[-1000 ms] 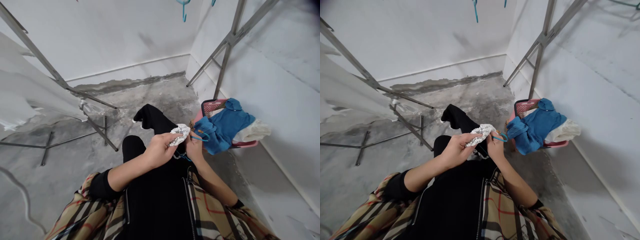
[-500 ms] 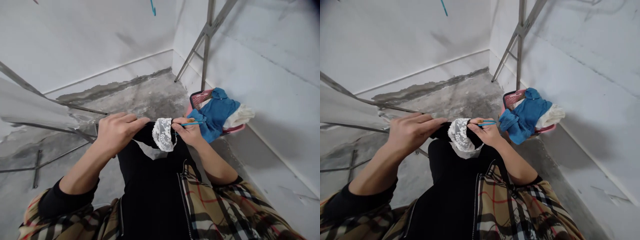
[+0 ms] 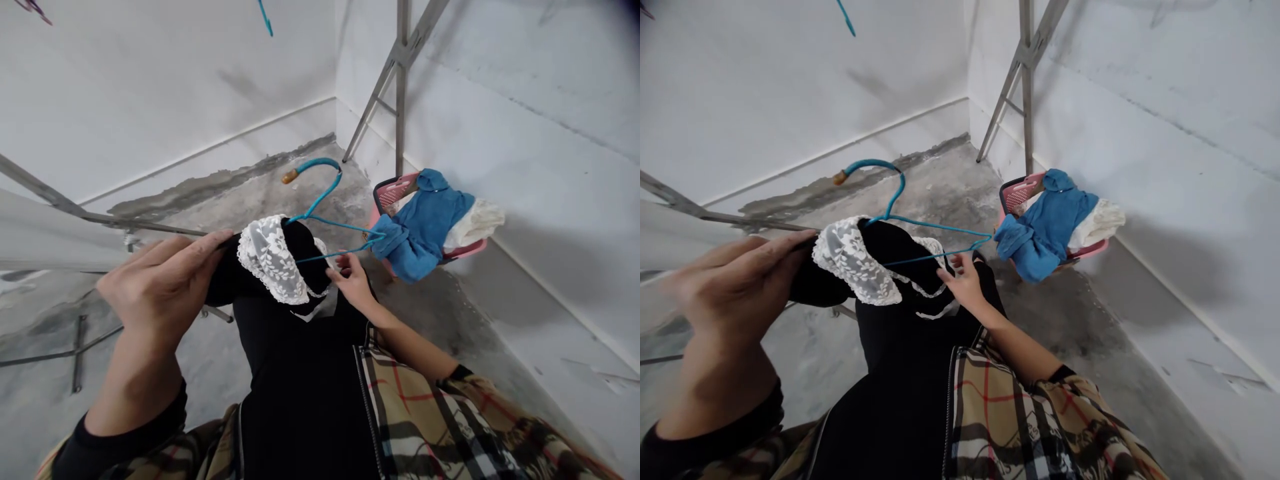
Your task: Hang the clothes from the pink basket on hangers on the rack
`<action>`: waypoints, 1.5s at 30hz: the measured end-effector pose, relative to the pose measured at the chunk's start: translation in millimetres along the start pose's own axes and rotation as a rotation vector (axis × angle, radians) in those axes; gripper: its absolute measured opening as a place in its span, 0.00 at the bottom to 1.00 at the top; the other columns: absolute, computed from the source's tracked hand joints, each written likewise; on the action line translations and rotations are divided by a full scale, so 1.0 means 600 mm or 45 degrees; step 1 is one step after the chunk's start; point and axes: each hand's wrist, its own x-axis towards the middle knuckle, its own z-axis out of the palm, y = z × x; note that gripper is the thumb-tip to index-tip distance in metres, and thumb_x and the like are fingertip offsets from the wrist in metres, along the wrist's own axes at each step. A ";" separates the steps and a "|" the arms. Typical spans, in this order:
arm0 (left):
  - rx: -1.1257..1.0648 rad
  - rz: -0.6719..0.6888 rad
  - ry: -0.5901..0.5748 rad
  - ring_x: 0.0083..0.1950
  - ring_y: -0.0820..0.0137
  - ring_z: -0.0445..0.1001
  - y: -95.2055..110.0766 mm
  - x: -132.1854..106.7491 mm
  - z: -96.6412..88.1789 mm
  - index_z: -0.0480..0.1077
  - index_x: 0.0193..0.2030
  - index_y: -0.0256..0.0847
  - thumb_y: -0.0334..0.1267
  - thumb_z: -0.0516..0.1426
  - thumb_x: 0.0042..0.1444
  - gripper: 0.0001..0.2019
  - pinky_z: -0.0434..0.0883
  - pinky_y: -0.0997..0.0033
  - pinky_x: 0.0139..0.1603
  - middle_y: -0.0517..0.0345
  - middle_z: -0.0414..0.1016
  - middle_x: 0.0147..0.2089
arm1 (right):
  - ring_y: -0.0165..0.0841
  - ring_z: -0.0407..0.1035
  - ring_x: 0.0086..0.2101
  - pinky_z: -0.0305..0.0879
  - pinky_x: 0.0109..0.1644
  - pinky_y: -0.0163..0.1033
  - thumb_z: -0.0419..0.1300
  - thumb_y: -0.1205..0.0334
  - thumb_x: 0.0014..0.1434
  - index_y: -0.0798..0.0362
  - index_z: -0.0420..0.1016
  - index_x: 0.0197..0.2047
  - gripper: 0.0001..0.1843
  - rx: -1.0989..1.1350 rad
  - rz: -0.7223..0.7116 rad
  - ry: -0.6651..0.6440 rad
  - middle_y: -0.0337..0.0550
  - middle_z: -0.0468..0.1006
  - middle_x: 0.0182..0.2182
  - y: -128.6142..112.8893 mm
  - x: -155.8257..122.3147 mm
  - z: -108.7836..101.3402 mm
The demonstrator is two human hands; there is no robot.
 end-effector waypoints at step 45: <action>-0.485 -0.403 0.193 0.28 0.74 0.73 -0.087 -0.078 0.056 0.80 0.35 0.43 0.38 0.61 0.52 0.06 0.69 0.77 0.31 0.63 0.78 0.27 | 0.39 0.68 0.46 0.60 0.52 0.46 0.54 0.49 0.66 0.49 0.71 0.58 0.22 -1.247 -1.526 -0.128 0.48 0.76 0.46 -0.271 0.078 -0.053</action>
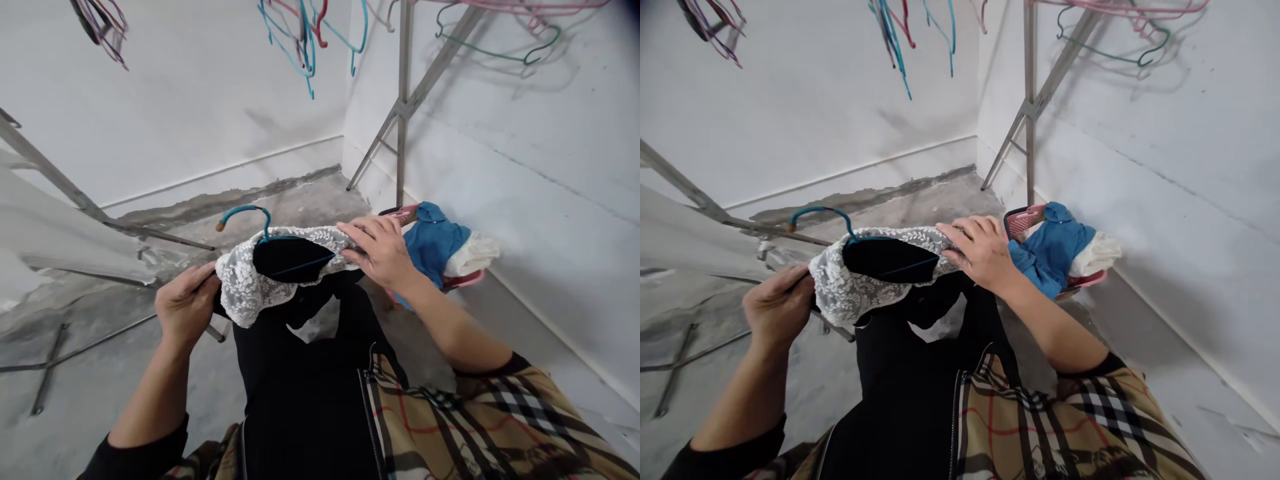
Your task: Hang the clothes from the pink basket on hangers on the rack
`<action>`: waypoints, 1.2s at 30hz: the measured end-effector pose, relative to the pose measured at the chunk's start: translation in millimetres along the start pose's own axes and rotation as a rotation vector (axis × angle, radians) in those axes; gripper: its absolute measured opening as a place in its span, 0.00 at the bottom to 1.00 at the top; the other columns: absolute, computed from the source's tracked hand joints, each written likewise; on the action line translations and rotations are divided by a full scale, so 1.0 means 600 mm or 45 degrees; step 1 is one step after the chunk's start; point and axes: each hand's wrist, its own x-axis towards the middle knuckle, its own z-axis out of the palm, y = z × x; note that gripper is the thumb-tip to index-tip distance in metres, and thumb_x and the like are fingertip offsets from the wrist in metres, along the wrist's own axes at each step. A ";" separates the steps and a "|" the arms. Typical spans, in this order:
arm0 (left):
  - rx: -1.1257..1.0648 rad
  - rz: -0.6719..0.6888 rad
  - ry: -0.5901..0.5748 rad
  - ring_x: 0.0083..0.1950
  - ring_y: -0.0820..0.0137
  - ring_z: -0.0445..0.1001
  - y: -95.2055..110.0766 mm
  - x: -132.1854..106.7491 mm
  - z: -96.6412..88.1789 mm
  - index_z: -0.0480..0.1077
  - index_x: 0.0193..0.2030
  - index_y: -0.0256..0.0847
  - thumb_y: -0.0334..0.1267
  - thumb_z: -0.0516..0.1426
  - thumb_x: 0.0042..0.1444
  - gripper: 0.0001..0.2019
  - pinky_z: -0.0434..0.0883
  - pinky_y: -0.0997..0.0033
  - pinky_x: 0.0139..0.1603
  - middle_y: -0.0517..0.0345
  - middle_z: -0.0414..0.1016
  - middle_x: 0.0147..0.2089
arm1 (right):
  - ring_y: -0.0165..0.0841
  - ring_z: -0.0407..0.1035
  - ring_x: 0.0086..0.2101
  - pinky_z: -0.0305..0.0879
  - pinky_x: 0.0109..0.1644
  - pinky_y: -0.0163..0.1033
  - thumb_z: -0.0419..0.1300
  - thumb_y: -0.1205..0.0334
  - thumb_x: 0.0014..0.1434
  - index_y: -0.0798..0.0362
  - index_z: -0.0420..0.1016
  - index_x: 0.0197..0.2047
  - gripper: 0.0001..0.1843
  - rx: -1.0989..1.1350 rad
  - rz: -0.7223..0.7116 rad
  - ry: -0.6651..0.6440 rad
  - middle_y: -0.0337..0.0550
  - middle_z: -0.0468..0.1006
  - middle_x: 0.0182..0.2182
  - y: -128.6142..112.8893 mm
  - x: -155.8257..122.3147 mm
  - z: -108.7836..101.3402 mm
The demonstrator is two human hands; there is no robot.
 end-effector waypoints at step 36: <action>-0.479 -0.269 0.302 0.35 0.72 0.72 0.002 0.026 0.018 0.73 0.38 0.42 0.48 0.64 0.52 0.13 0.70 0.72 0.40 0.59 0.75 0.34 | 0.34 0.77 0.32 0.67 0.35 0.36 0.53 0.57 0.67 0.50 0.81 0.44 0.15 0.329 0.153 -0.018 0.42 0.83 0.33 -0.031 0.041 -0.012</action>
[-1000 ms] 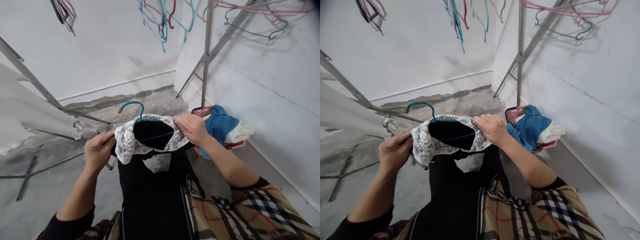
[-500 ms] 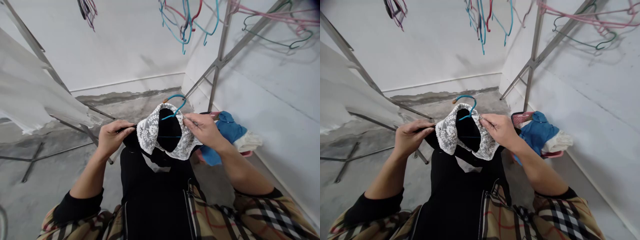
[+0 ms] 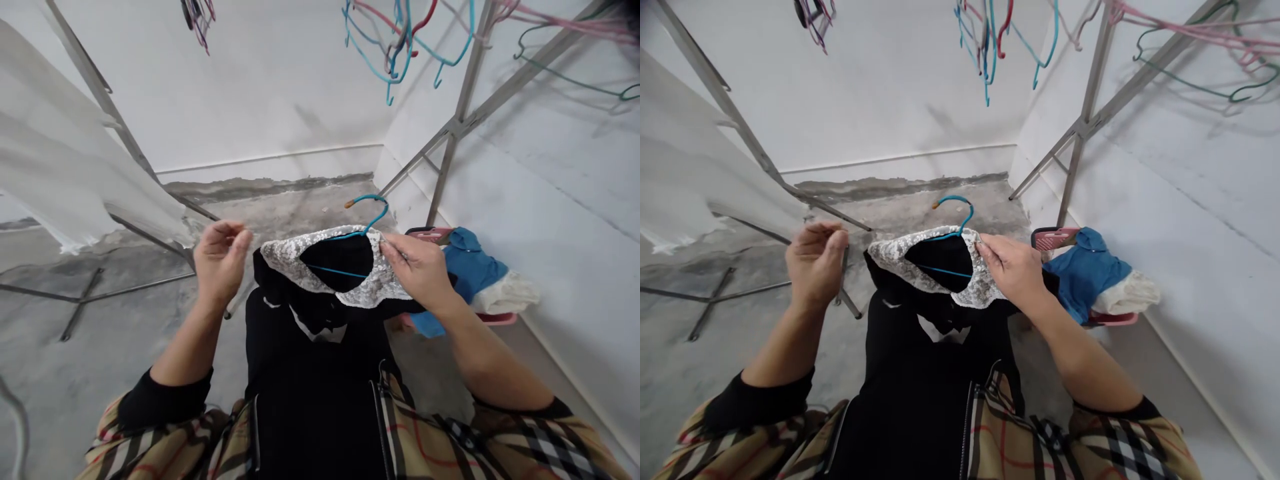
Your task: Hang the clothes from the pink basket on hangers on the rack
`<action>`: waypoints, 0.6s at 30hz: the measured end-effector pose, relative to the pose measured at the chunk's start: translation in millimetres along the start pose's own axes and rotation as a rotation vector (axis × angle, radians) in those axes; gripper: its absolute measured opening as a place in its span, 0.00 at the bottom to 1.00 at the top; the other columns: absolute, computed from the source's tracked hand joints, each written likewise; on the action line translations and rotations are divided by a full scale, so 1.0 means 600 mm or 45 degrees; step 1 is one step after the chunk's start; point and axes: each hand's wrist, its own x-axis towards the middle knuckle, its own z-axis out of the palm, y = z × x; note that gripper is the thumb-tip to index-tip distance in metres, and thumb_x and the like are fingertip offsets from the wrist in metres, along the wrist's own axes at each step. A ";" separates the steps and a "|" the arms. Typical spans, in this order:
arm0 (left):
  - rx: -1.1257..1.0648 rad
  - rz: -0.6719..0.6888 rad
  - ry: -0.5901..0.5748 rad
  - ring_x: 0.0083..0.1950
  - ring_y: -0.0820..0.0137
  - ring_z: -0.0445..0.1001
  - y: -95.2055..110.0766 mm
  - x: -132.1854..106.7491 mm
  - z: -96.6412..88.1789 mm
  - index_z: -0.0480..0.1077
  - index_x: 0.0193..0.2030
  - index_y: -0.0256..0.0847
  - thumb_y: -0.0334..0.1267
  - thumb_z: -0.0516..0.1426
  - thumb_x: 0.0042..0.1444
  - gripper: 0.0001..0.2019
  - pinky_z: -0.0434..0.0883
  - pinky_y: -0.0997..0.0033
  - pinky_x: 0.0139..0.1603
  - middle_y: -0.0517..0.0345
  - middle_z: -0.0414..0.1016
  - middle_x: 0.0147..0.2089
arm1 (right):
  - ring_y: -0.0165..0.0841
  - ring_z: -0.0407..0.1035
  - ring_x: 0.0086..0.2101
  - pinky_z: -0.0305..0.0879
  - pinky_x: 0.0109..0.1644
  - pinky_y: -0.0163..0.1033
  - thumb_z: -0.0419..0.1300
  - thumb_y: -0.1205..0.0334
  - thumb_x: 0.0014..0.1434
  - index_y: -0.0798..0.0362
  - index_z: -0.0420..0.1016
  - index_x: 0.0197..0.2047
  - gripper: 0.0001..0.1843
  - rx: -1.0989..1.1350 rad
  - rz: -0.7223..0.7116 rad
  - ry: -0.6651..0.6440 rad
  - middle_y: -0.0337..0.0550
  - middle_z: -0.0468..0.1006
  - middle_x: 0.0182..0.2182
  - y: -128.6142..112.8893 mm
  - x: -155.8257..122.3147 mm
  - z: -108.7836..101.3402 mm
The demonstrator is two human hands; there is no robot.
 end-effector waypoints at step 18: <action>0.277 0.353 -0.348 0.33 0.68 0.75 0.063 -0.048 0.063 0.75 0.36 0.43 0.37 0.61 0.53 0.04 0.70 0.69 0.39 0.57 0.78 0.31 | 0.37 0.78 0.38 0.70 0.40 0.39 0.53 0.58 0.67 0.52 0.80 0.45 0.15 0.099 0.115 0.019 0.45 0.83 0.38 -0.019 0.005 0.027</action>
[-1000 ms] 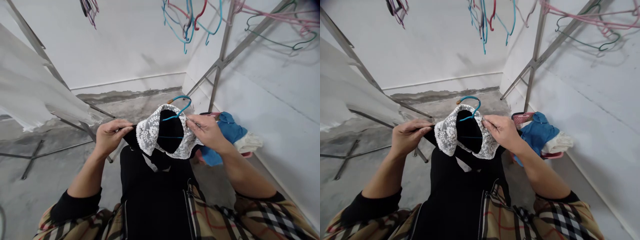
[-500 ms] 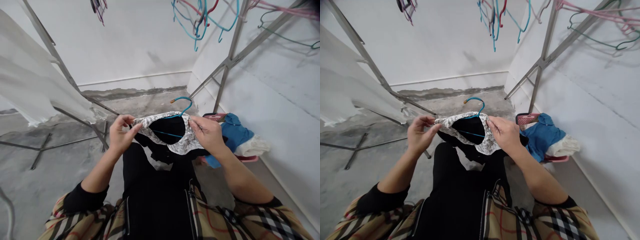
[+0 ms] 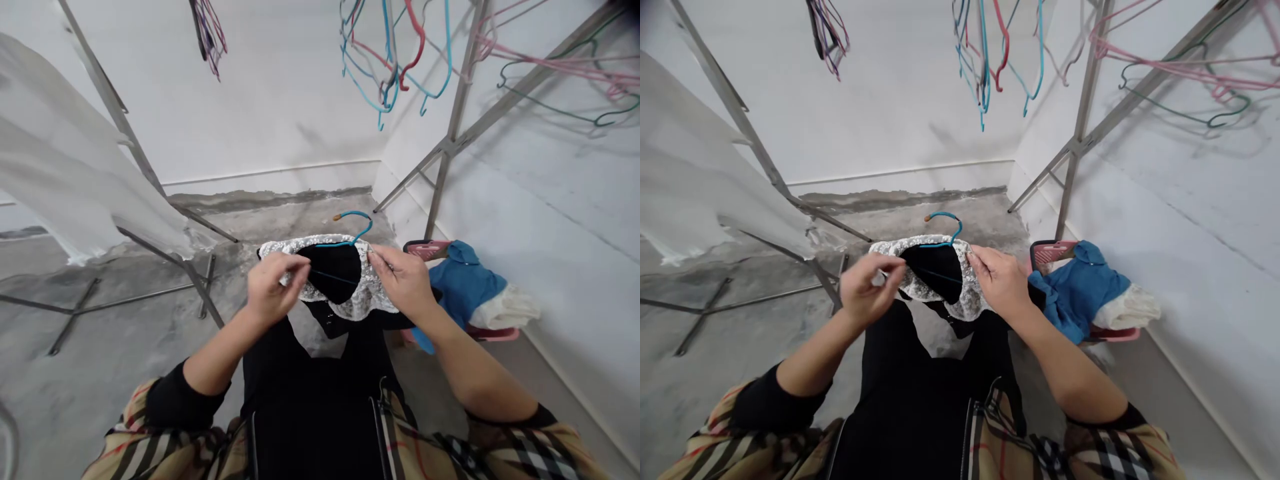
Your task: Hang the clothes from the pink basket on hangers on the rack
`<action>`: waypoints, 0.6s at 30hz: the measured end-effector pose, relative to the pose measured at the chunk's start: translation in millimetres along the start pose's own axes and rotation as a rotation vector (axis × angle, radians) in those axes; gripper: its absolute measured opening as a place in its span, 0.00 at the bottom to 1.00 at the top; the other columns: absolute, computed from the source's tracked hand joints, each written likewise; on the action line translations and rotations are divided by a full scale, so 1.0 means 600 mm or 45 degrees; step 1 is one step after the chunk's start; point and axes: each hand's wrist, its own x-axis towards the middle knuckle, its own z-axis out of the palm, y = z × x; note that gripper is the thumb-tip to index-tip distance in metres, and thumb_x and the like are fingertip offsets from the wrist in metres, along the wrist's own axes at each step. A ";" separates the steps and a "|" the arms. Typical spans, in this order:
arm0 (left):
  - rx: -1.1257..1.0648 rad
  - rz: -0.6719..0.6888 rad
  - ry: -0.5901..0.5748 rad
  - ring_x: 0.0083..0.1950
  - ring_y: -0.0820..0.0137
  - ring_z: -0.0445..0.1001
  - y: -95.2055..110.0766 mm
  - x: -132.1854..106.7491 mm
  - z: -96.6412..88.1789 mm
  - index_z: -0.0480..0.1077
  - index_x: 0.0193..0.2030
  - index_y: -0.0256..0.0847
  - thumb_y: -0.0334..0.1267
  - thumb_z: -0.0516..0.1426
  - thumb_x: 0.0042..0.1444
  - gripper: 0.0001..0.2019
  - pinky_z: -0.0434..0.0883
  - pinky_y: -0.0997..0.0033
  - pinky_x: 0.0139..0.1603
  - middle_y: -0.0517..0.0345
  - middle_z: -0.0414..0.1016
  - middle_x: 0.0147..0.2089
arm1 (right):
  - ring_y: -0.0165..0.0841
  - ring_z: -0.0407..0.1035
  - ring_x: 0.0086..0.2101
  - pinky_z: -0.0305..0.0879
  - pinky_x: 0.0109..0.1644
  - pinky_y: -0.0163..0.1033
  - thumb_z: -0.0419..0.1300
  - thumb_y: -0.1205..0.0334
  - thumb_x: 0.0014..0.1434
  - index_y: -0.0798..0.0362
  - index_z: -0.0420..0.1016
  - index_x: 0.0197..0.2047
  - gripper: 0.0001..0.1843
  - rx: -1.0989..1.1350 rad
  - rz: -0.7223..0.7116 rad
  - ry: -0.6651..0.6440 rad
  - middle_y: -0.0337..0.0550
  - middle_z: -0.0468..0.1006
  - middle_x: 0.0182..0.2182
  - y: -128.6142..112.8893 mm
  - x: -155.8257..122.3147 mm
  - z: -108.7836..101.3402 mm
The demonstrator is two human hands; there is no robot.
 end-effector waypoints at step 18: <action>-1.499 -1.287 0.149 0.31 0.75 0.77 0.035 0.014 0.058 0.69 0.31 0.37 0.42 0.67 0.50 0.13 0.75 0.76 0.34 0.60 0.76 0.31 | 0.32 0.74 0.28 0.69 0.33 0.35 0.53 0.58 0.67 0.52 0.78 0.38 0.14 0.122 0.035 0.191 0.42 0.81 0.28 -0.034 -0.002 0.001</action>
